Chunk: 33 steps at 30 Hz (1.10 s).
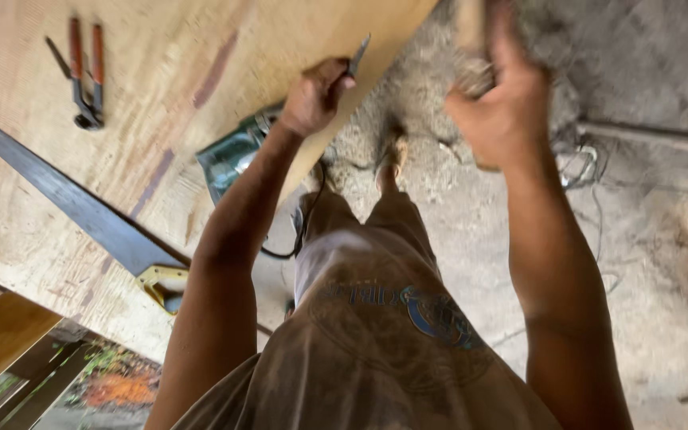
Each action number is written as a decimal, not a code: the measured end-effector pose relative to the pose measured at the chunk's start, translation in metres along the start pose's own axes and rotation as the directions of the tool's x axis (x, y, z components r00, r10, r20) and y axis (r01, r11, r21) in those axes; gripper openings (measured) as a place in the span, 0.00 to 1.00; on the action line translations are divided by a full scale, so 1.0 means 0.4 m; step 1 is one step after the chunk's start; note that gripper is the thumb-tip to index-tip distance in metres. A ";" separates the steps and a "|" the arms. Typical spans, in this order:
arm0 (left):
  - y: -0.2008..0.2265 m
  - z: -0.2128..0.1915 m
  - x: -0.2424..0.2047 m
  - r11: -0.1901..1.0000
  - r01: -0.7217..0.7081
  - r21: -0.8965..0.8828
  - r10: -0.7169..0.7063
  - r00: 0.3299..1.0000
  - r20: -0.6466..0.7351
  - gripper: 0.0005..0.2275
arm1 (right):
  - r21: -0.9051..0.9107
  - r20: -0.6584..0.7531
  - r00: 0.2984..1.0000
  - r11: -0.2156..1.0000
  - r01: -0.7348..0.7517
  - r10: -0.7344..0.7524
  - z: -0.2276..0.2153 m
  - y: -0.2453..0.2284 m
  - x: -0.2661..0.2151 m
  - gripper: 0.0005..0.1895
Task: The person assembles a wooden structure by hammering nails into a wooden frame, using a hammer and nails. They then use a power drill to create holes in a curved wooden piece and continue hammering nails into the frame.
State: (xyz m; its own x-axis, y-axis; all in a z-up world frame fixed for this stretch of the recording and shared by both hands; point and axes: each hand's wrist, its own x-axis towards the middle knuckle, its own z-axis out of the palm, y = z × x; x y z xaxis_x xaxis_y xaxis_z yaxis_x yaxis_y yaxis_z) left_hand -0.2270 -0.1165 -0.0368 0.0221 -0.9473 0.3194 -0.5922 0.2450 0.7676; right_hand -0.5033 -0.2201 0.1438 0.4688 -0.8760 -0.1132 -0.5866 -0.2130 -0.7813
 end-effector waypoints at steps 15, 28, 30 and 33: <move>0.042 -0.027 0.075 0.998 -0.021 -0.061 0.028 0.992 0.119 0.03 | -0.390 0.309 0.892 0.899 -0.198 0.330 0.001 -0.115 0.019 0.51; -0.027 0.021 -0.007 0.991 0.098 -0.092 -0.084 0.986 0.147 0.07 | -0.040 -0.011 0.998 0.997 0.065 -0.065 -0.012 -0.026 -0.022 0.36; -0.021 0.018 -0.006 0.993 0.110 -0.038 -0.101 0.977 0.189 0.08 | -0.001 -0.045 0.997 0.998 0.056 -0.056 0.001 -0.026 0.003 0.30; -0.018 0.013 -0.009 0.996 -0.015 -0.085 0.027 0.990 0.141 0.07 | -0.044 0.019 0.991 0.990 0.135 -0.135 0.021 -0.032 0.026 0.30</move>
State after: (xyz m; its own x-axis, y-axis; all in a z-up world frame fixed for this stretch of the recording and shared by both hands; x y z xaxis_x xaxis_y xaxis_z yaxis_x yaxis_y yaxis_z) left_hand -0.2270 -0.1158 -0.0465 -0.1077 -0.9599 0.2588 -0.5218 0.2762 0.8071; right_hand -0.4855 -0.2230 0.1474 0.5558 -0.8311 -0.0183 -0.5460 -0.3484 -0.7619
